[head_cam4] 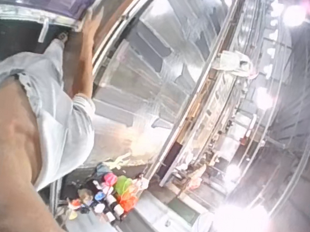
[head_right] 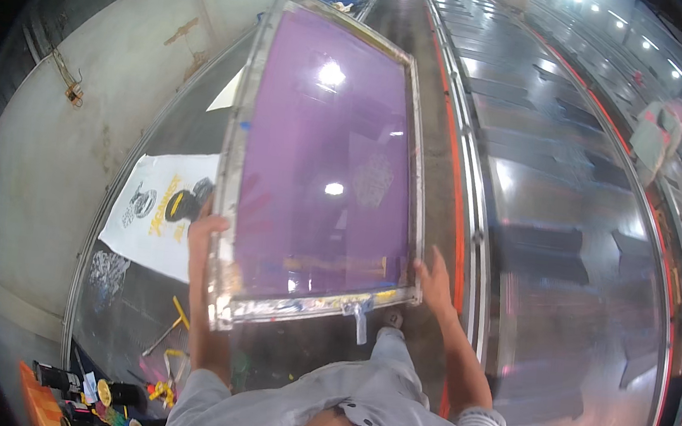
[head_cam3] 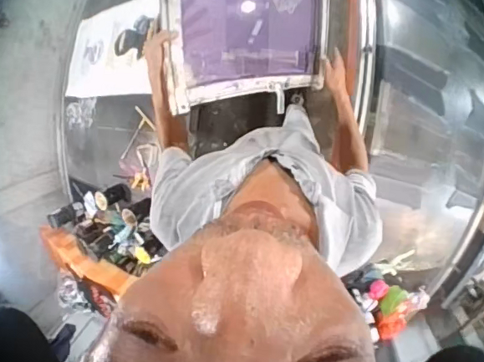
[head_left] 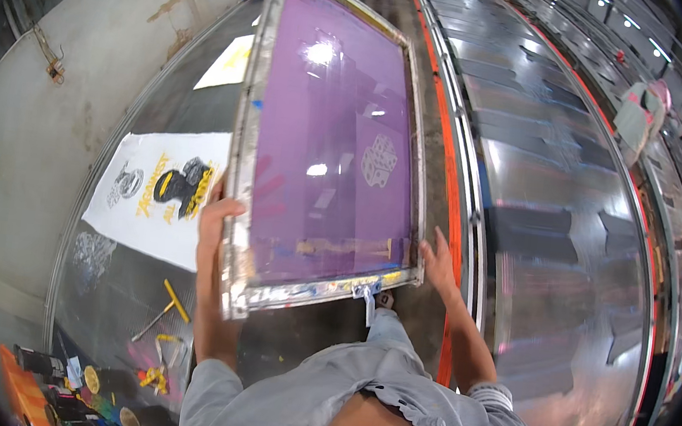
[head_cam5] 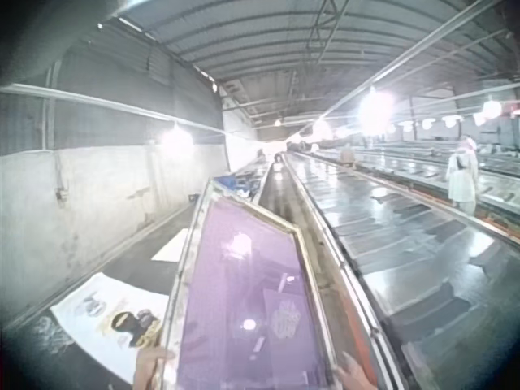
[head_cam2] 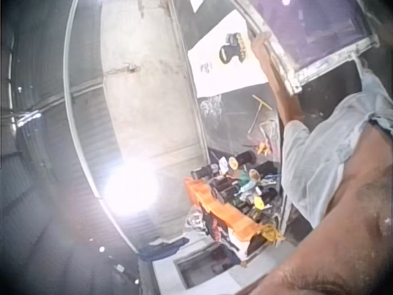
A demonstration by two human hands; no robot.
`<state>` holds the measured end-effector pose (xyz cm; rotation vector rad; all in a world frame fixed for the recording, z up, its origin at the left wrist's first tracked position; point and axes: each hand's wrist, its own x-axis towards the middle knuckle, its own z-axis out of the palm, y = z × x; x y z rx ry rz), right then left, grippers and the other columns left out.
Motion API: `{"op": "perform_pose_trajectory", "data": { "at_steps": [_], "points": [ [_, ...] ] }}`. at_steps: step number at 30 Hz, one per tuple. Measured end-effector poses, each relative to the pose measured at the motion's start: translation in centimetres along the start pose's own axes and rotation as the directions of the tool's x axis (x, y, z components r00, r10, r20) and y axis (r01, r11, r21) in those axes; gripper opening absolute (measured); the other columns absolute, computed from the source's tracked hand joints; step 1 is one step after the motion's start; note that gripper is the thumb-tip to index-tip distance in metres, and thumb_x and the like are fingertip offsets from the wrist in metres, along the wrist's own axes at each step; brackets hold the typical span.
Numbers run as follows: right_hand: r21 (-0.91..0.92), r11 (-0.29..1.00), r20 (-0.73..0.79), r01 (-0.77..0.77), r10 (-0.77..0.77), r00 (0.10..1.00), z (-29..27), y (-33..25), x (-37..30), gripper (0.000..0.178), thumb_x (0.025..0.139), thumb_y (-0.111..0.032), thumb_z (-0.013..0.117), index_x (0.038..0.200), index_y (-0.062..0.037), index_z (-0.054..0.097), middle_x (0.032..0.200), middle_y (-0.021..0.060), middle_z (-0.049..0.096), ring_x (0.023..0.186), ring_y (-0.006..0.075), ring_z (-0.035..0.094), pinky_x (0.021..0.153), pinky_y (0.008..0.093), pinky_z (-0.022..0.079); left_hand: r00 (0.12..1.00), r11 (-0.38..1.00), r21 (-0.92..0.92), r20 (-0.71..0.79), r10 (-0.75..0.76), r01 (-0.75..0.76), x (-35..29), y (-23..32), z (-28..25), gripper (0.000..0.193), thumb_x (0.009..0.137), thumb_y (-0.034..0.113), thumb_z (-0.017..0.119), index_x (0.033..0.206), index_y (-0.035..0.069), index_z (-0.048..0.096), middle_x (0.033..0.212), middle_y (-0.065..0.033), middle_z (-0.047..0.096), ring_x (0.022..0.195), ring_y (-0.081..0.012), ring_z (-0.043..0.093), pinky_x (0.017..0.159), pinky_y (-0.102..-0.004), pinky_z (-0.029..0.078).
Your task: The person screen prints a design onto a white t-shirt using a squeegee and a purple screen. They then use a hairdryer to dry the printed design. The person repeats the process on a second t-shirt.
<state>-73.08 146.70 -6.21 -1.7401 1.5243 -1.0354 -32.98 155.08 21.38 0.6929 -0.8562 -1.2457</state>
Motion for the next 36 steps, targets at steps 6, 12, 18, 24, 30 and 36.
{"op": "perform_pose_trajectory", "data": {
  "at_steps": [6, 12, 18, 24, 30, 36],
  "points": [
    [0.682, 0.479, 0.43, -0.552, 0.348, 0.833, 0.5, -0.2, 25.8, 0.061, 0.1, -0.053, 0.054, 0.124, 0.0028, 0.061, 0.108, 0.0123, 0.068, 0.092, 0.0191, 0.067, 0.079, 0.0348, 0.054, 0.991, 0.991, -0.012, -0.041, 0.131, -0.131, 13.2, -1.7, -0.9, 0.089, 0.069, 0.015, 0.056, 0.153, -0.002, 0.031, 0.148, -0.0258, 0.045, 0.132, -0.0476, 0.049, 0.098, -0.0604, 0.051],
    [0.623, 0.735, 0.07, -0.266, 0.287, 0.955, -2.5, 3.4, 47.9, 0.046, 0.098, -0.048, 0.059, 0.088, -0.0035, 0.066, 0.066, -0.0008, 0.053, 0.056, 0.0084, 0.051, 0.051, 0.0277, 0.04, 0.839, 0.901, 0.1, -0.419, -0.347, 0.422, 29.6, -12.0, -13.2, 0.059, 0.104, 0.052, 0.041, 0.131, 0.002, 0.058, 0.113, -0.0174, 0.07, 0.097, -0.0298, 0.069, 0.084, -0.0452, 0.057],
    [0.352, 0.921, -0.136, -0.166, 0.226, 0.965, -7.9, 4.0, 64.2, 0.038, 0.101, -0.037, 0.057, 0.1, -0.0019, 0.071, 0.064, -0.0046, 0.052, 0.053, 0.007, 0.044, 0.049, 0.0257, 0.035, 0.852, 0.945, 0.003, -0.433, -0.293, 0.326, 51.2, -26.7, -14.3, 0.06, 0.098, 0.049, 0.06, 0.129, -0.002, 0.06, 0.119, -0.0123, 0.068, 0.108, -0.019, 0.064, 0.096, -0.035, 0.05],
    [0.304, 0.928, -0.281, -0.216, 0.304, 0.91, -14.0, 6.7, 73.4, 0.051, 0.099, -0.036, 0.06, 0.12, 0.0099, 0.064, 0.105, 0.0136, 0.067, 0.09, 0.0239, 0.064, 0.075, 0.0354, 0.052, 0.866, 0.886, -0.022, -0.201, -0.458, 0.464, 70.0, -29.8, -8.2, 0.074, 0.091, 0.052, 0.069, 0.134, -0.006, 0.055, 0.127, -0.0177, 0.063, 0.119, -0.0229, 0.057, 0.107, -0.0351, 0.04],
    [0.251, 0.915, -0.271, -0.316, 0.38, 0.885, -14.2, 11.4, 86.8, 0.061, 0.097, -0.041, 0.059, 0.127, 0.0121, 0.06, 0.116, 0.0204, 0.064, 0.099, 0.0307, 0.063, 0.079, 0.043, 0.053, 0.889, 0.901, 0.026, -0.179, -0.422, 0.433, 83.7, -35.4, -7.8, 0.079, 0.087, 0.048, 0.075, 0.139, -0.006, 0.051, 0.131, -0.0172, 0.059, 0.124, -0.0232, 0.053, 0.107, -0.0358, 0.038],
    [0.211, 0.915, -0.03, -0.343, 0.357, 0.934, -4.5, 12.1, 104.6, 0.051, 0.101, -0.039, 0.055, 0.117, 0.0082, 0.066, 0.101, 0.0131, 0.066, 0.086, 0.0215, 0.061, 0.074, 0.0364, 0.05, 0.798, 0.906, -0.016, -0.467, -0.381, 0.423, 91.8, -38.3, -14.8, 0.065, 0.09, 0.041, 0.073, 0.132, -0.004, 0.055, 0.12, -0.0128, 0.064, 0.108, -0.0196, 0.061, 0.093, -0.0339, 0.049]
  ]
}}
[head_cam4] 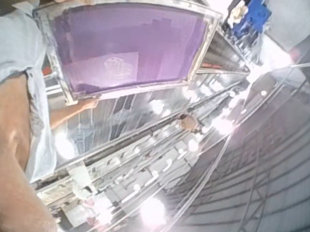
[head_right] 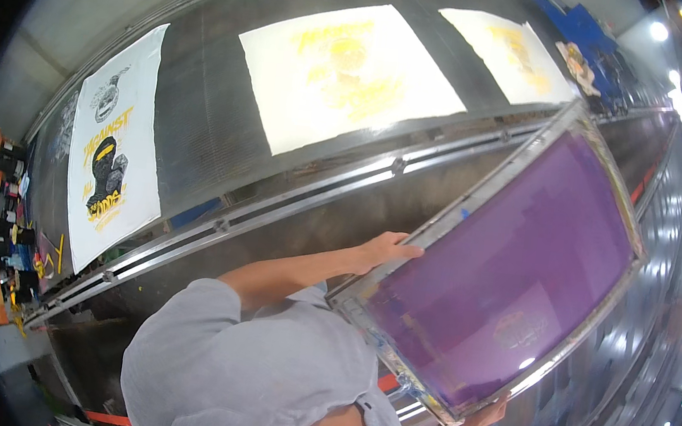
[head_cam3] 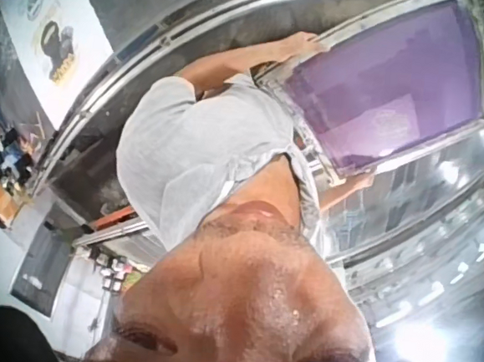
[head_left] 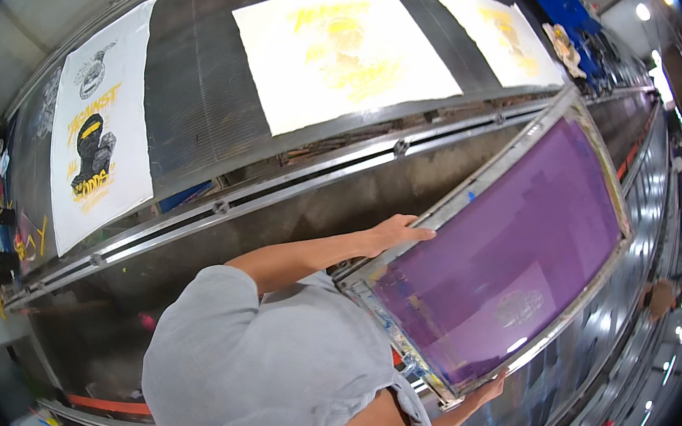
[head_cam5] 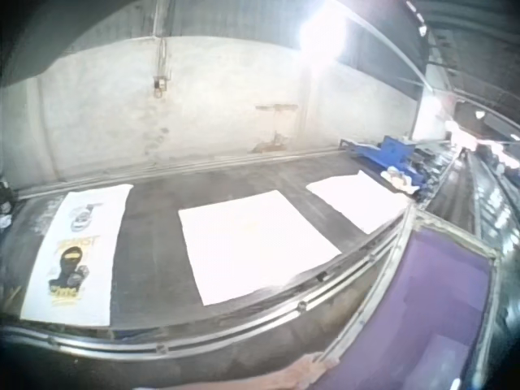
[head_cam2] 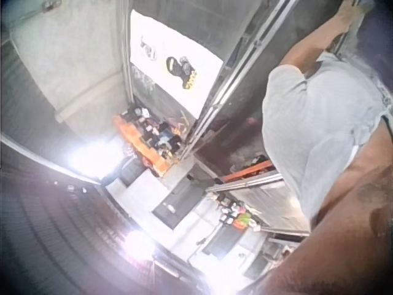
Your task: The person screen prints a design onto a white t-shirt using a squeegee and a purple screen. They then use a hairdryer to dry the printed design. The person repeats the process on a second t-shirt.
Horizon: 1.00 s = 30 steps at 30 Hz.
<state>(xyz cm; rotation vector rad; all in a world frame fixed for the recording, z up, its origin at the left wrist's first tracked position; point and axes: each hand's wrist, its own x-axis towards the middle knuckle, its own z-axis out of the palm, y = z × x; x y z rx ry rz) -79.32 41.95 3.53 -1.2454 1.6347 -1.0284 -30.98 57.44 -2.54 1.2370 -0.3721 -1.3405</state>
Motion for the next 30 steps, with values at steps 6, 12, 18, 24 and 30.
{"op": "perform_pose_trajectory", "data": {
  "at_steps": [6, 12, 18, 24, 30],
  "points": [
    [-0.168, 0.965, 0.258, 0.2, -0.153, 0.954, 11.8, -5.6, 13.5, 0.045, 0.102, -0.039, 0.056, 0.108, 0.004, 0.069, 0.083, 0.0055, 0.064, 0.076, 0.0147, 0.057, 0.067, 0.0327, 0.046, 0.99, 0.971, -0.212, -0.108, 0.089, -0.111, 0.8, 7.0, -2.5, 0.056, 0.093, 0.038, 0.07, 0.13, -0.003, 0.056, 0.112, -0.012, 0.064, 0.103, -0.018, 0.061, 0.089, -0.034, 0.051],
    [-0.055, 0.944, 0.505, 0.327, -0.256, 0.824, 27.3, -10.4, 21.5, 0.042, 0.101, -0.034, 0.059, 0.11, 0.0066, 0.067, 0.092, 0.0065, 0.066, 0.082, 0.0149, 0.058, 0.075, 0.0311, 0.047, 0.932, 0.942, -0.218, -0.314, 0.181, -0.256, 2.4, 10.0, -7.8, 0.067, 0.086, 0.037, 0.076, 0.135, -0.002, 0.052, 0.121, -0.0134, 0.061, 0.111, -0.021, 0.058, 0.098, -0.0367, 0.047],
    [-0.046, 0.887, 0.676, 0.459, -0.311, 0.669, 45.3, -21.5, 19.0, 0.039, 0.09, -0.026, 0.072, 0.111, 0.0053, 0.065, 0.102, 0.0092, 0.068, 0.09, 0.0182, 0.061, 0.084, 0.0343, 0.048, 0.802, 0.883, -0.251, -0.562, 0.2, -0.397, 4.8, 14.5, -16.3, 0.077, 0.071, 0.019, 0.09, 0.133, -0.002, 0.05, 0.114, -0.0114, 0.066, 0.105, -0.0202, 0.063, 0.095, -0.036, 0.051],
    [-0.016, 0.294, 0.76, 0.956, -0.618, 0.203, 61.9, -27.5, 19.7, 0.037, 0.082, -0.023, 0.078, 0.108, 0.0007, 0.067, 0.092, 0.0136, 0.059, 0.088, 0.0324, 0.06, 0.082, 0.039, 0.047, 0.605, 0.881, -0.171, -0.782, 0.152, -0.442, 6.1, 16.4, -24.1, 0.047, 0.076, 0.007, 0.084, 0.114, -0.006, 0.06, 0.095, -0.0147, 0.07, 0.082, -0.0217, 0.071, 0.079, -0.0336, 0.06],
    [0.14, 0.35, 0.784, 0.926, -0.61, 0.112, 76.8, -22.4, 17.2, 0.029, 0.079, -0.021, 0.078, 0.096, -0.0001, 0.068, 0.089, 0.0135, 0.058, 0.079, 0.0315, 0.057, 0.071, 0.0422, 0.045, 0.388, 0.914, -0.151, -0.921, 0.007, -0.376, 5.3, 13.5, -28.7, 0.039, 0.082, 0.009, 0.078, 0.114, -0.006, 0.062, 0.101, -0.0159, 0.07, 0.089, -0.0218, 0.07, 0.084, -0.0342, 0.057]
  ]
}}
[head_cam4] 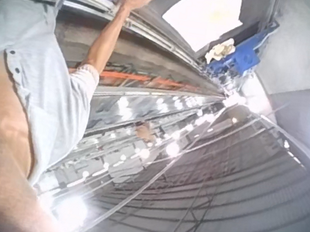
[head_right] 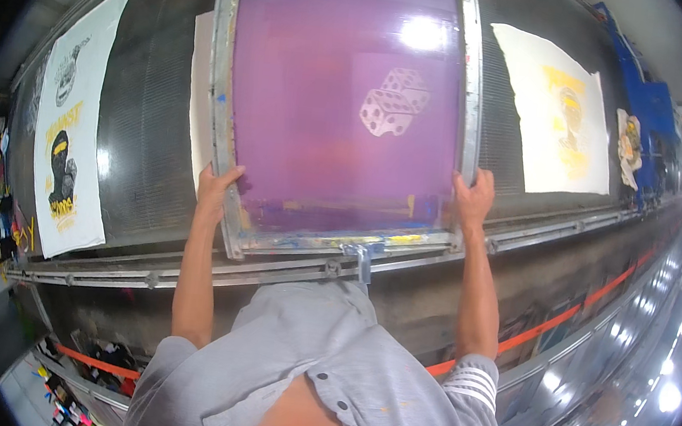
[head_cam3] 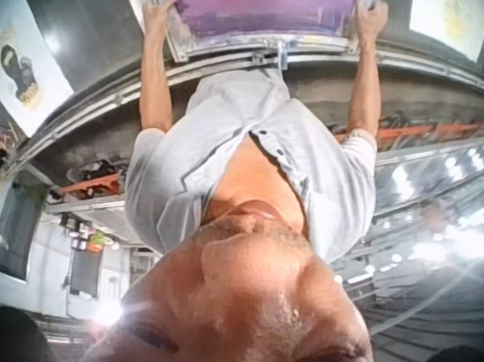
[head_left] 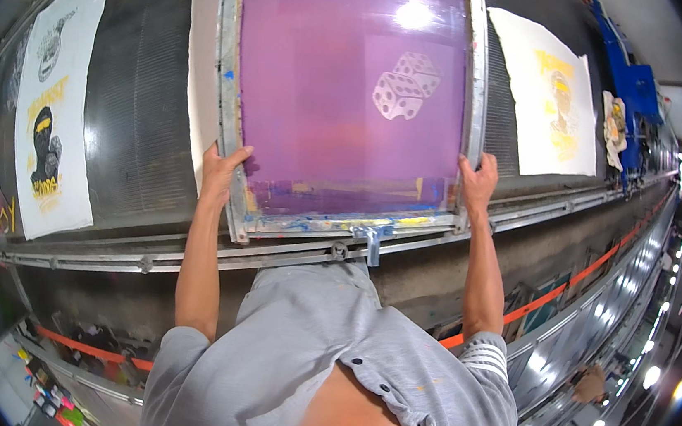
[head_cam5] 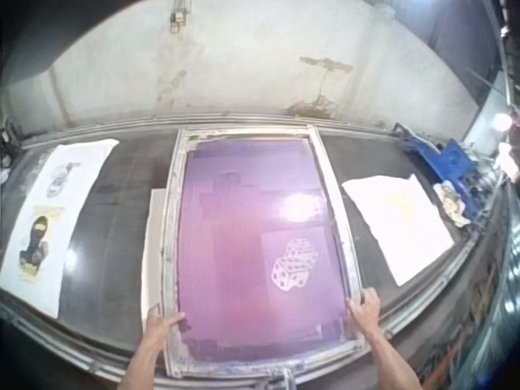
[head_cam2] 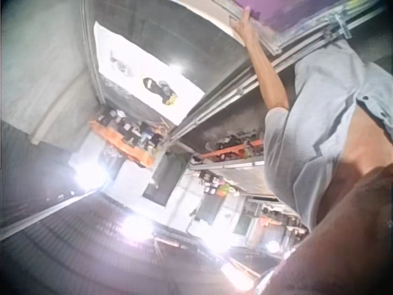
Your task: The person screen prints a design onto a white t-shirt using a squeegee and a purple screen. They then use a hairdryer to dry the printed design. The person repeats the process on a second t-shirt.
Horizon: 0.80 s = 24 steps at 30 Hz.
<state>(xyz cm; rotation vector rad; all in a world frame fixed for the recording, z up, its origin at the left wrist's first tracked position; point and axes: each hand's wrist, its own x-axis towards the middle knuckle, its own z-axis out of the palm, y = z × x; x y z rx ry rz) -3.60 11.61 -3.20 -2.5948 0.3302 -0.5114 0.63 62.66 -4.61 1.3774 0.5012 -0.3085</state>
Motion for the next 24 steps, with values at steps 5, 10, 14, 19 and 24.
{"op": "perform_pose_trajectory", "data": {
  "at_steps": [5, 10, 14, 19, 24],
  "points": [
    [0.084, 0.995, 0.109, -0.045, 0.035, 0.993, 5.7, 0.8, -0.5, 0.026, 0.078, -0.02, 0.078, 0.094, -0.0011, 0.069, 0.086, 0.0116, 0.056, 0.076, 0.0295, 0.056, 0.069, 0.0408, 0.045, 0.955, 0.973, 0.223, -0.272, 0.12, -0.059, 0.5, -3.8, -1.2, 0.031, 0.084, 0.014, 0.077, 0.108, -0.003, 0.068, 0.103, -0.0106, 0.07, 0.088, -0.0195, 0.065, 0.083, -0.0331, 0.05],
    [0.087, 0.994, 0.17, -0.07, 0.054, 0.984, 6.4, 0.4, -0.7, 0.033, 0.077, -0.019, 0.078, 0.102, 0.0004, 0.066, 0.091, 0.0138, 0.056, 0.081, 0.0305, 0.056, 0.072, 0.0413, 0.046, 0.807, 0.701, 0.709, -0.368, 0.462, -0.078, 0.3, -5.3, -1.1, 0.027, 0.081, 0.015, 0.079, 0.104, 0.001, 0.074, 0.099, -0.0077, 0.064, 0.09, -0.018, 0.06, 0.079, -0.0335, 0.046],
    [0.074, 0.987, 0.205, -0.141, 0.123, 0.971, 6.7, -0.1, -1.4, 0.042, 0.078, -0.019, 0.078, 0.111, 0.0024, 0.064, 0.1, 0.015, 0.057, 0.091, 0.0314, 0.058, 0.08, 0.0407, 0.047, 0.749, 0.617, 0.781, -0.351, 0.561, -0.096, 0.1, -6.7, -1.6, 0.036, 0.076, 0.015, 0.083, 0.107, -0.001, 0.072, 0.102, -0.0087, 0.056, 0.096, -0.0234, 0.057, 0.084, -0.0368, 0.046],
    [-0.037, 0.993, 0.214, -0.116, 0.122, 0.969, 7.3, 0.2, -1.6, 0.052, 0.081, -0.021, 0.077, 0.125, 0.0027, 0.06, 0.11, 0.0154, 0.054, 0.099, 0.0314, 0.057, 0.084, 0.0403, 0.048, 0.724, 0.469, 0.883, -0.313, 0.614, -0.015, 0.1, -7.1, -1.1, 0.043, 0.076, 0.015, 0.083, 0.115, 0.004, 0.071, 0.108, -0.0082, 0.056, 0.1, -0.0245, 0.056, 0.086, -0.0386, 0.047],
    [-0.094, 0.986, 0.259, -0.135, 0.155, 0.953, 7.5, 0.1, -1.8, 0.062, 0.083, -0.025, 0.077, 0.133, 0.0019, 0.052, 0.118, 0.0187, 0.053, 0.11, 0.0365, 0.055, 0.093, 0.0445, 0.046, 0.768, 0.5, 0.864, -0.359, 0.53, 0.059, 0.1, -6.7, 0.0, 0.046, 0.08, 0.012, 0.08, 0.123, 0.002, 0.066, 0.112, -0.0095, 0.055, 0.103, -0.0244, 0.058, 0.087, -0.0385, 0.048]
  ]
}}
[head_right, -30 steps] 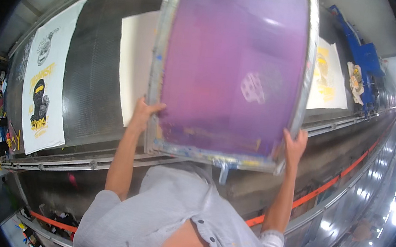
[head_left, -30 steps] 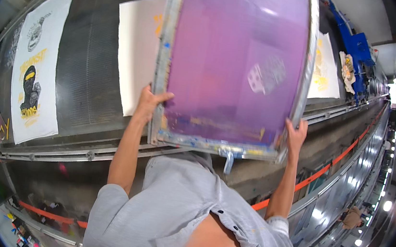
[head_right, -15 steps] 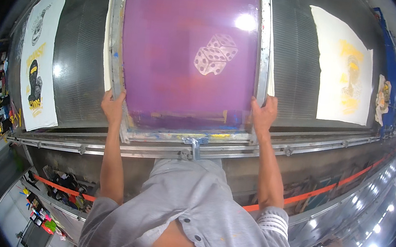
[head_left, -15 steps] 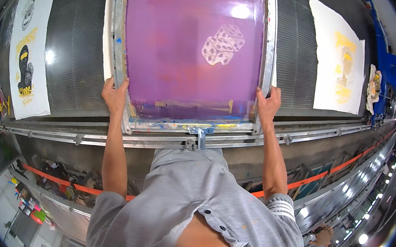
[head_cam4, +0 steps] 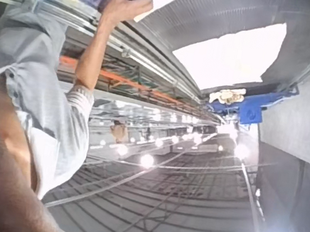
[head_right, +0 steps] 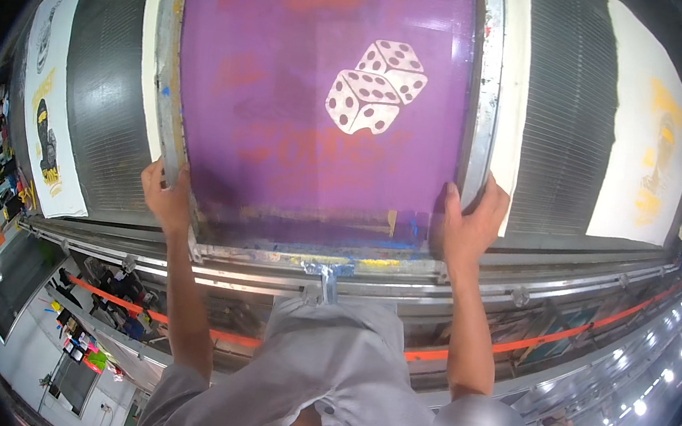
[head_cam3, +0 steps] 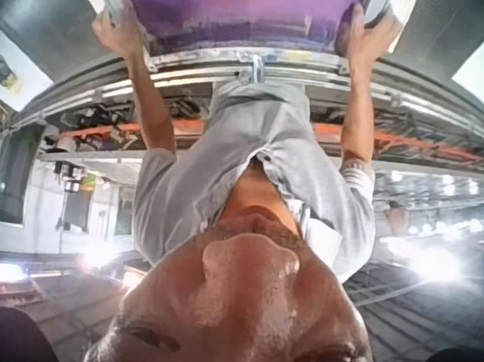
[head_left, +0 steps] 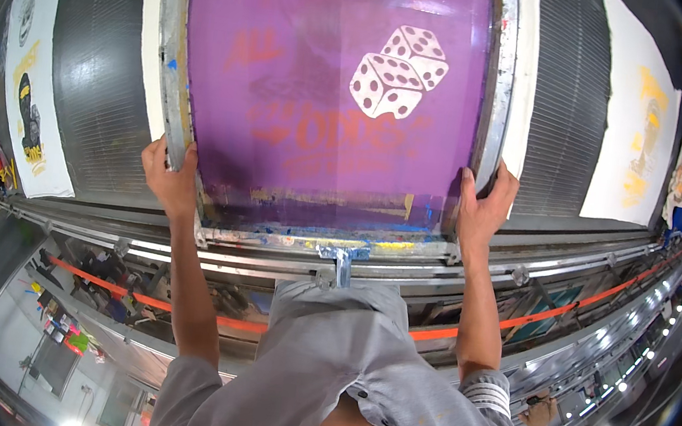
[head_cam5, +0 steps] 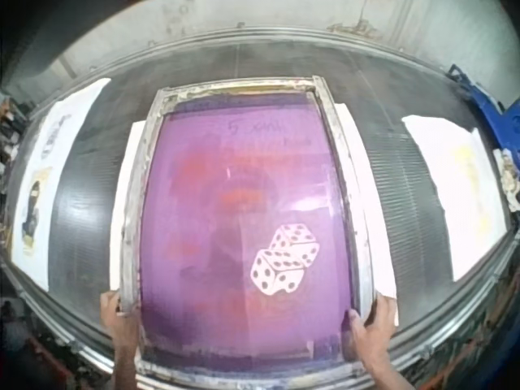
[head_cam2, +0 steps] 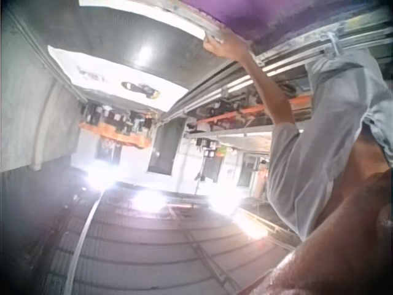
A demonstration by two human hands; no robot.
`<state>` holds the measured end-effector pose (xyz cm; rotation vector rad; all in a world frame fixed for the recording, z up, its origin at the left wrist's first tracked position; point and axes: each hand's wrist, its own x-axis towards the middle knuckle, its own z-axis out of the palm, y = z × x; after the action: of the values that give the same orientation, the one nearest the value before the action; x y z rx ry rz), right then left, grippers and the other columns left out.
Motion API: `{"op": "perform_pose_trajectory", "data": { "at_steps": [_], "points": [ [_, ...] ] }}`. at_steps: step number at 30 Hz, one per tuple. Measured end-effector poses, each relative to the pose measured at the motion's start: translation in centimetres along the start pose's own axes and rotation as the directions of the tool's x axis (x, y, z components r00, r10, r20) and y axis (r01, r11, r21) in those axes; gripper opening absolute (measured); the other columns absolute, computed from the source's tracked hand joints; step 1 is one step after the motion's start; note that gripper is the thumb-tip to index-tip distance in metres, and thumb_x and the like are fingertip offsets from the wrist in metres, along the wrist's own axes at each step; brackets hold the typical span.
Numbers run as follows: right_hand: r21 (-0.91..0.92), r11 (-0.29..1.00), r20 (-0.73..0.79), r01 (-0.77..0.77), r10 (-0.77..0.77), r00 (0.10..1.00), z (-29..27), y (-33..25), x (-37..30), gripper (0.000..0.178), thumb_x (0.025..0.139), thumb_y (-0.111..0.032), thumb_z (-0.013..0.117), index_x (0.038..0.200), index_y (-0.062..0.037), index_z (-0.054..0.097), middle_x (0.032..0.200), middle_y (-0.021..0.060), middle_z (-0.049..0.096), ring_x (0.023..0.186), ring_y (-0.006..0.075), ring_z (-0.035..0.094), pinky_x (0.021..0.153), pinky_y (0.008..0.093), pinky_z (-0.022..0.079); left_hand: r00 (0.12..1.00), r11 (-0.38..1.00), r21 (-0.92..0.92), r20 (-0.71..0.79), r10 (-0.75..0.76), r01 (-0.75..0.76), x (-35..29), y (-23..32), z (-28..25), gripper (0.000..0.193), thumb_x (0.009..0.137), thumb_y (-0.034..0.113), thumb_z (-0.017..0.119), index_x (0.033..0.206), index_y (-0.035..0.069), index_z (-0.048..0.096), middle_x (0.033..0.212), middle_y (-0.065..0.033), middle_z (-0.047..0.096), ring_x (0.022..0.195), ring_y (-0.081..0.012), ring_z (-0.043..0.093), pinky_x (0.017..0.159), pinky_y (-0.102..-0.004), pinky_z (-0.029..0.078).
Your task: The person screen prints a design onto a white t-shirt using a squeegee and a purple screen. They then use a hairdryer to dry the printed design. The person repeats the process on a second t-shirt.
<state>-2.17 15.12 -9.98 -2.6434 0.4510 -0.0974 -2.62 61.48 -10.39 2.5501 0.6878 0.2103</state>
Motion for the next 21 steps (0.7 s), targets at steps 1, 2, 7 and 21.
{"op": "perform_pose_trajectory", "data": {
  "at_steps": [1, 2, 7, 21],
  "points": [
    [-0.003, 0.999, 0.002, 0.034, -0.034, 0.999, -0.1, 0.3, 0.1, 0.06, 0.083, -0.022, 0.078, 0.131, 0.0017, 0.052, 0.119, 0.0191, 0.053, 0.112, 0.0369, 0.055, 0.093, 0.0446, 0.046, 1.0, 1.0, -0.014, 0.0, 0.001, -0.001, 0.0, 0.3, 0.0, 0.045, 0.081, 0.011, 0.079, 0.123, 0.001, 0.066, 0.112, -0.0095, 0.055, 0.103, -0.0239, 0.058, 0.086, -0.0381, 0.048],
    [0.025, 0.998, -0.014, 0.062, -0.062, 0.998, -0.2, 0.3, 0.5, 0.053, 0.082, -0.019, 0.079, 0.125, 0.0014, 0.056, 0.111, 0.0163, 0.055, 0.101, 0.0315, 0.057, 0.088, 0.0419, 0.046, 1.0, 1.0, -0.028, 0.001, 0.003, -0.003, 0.0, 0.3, 0.1, 0.044, 0.082, 0.01, 0.078, 0.123, 0.001, 0.066, 0.112, -0.0095, 0.055, 0.103, -0.0234, 0.058, 0.086, -0.0378, 0.048],
    [0.097, 0.993, 0.134, -0.073, 0.06, 0.989, -1.7, -0.9, 3.2, 0.051, 0.081, -0.019, 0.081, 0.122, 0.0012, 0.058, 0.103, 0.0106, 0.054, 0.085, 0.0225, 0.053, 0.077, 0.036, 0.045, 1.0, 0.993, 0.118, -0.016, -0.011, 0.013, -0.1, -0.6, 0.0, 0.049, 0.08, 0.009, 0.079, 0.126, 0.002, 0.063, 0.122, -0.0125, 0.055, 0.109, -0.0245, 0.057, 0.091, -0.0392, 0.048],
    [-0.074, 0.994, 0.058, 0.079, -0.075, 0.996, 0.3, -0.1, 2.4, 0.057, 0.086, -0.02, 0.075, 0.132, 0.0028, 0.05, 0.114, 0.0201, 0.052, 0.104, 0.0361, 0.056, 0.087, 0.0445, 0.046, 0.707, 0.828, -0.107, 0.468, 0.53, -0.55, -3.5, 19.2, 8.4, 0.068, 0.073, 0.045, 0.084, 0.132, 0.015, 0.064, 0.159, -0.0229, 0.03, 0.147, -0.0493, 0.02, 0.112, -0.0712, 0.019]
  ]
}}
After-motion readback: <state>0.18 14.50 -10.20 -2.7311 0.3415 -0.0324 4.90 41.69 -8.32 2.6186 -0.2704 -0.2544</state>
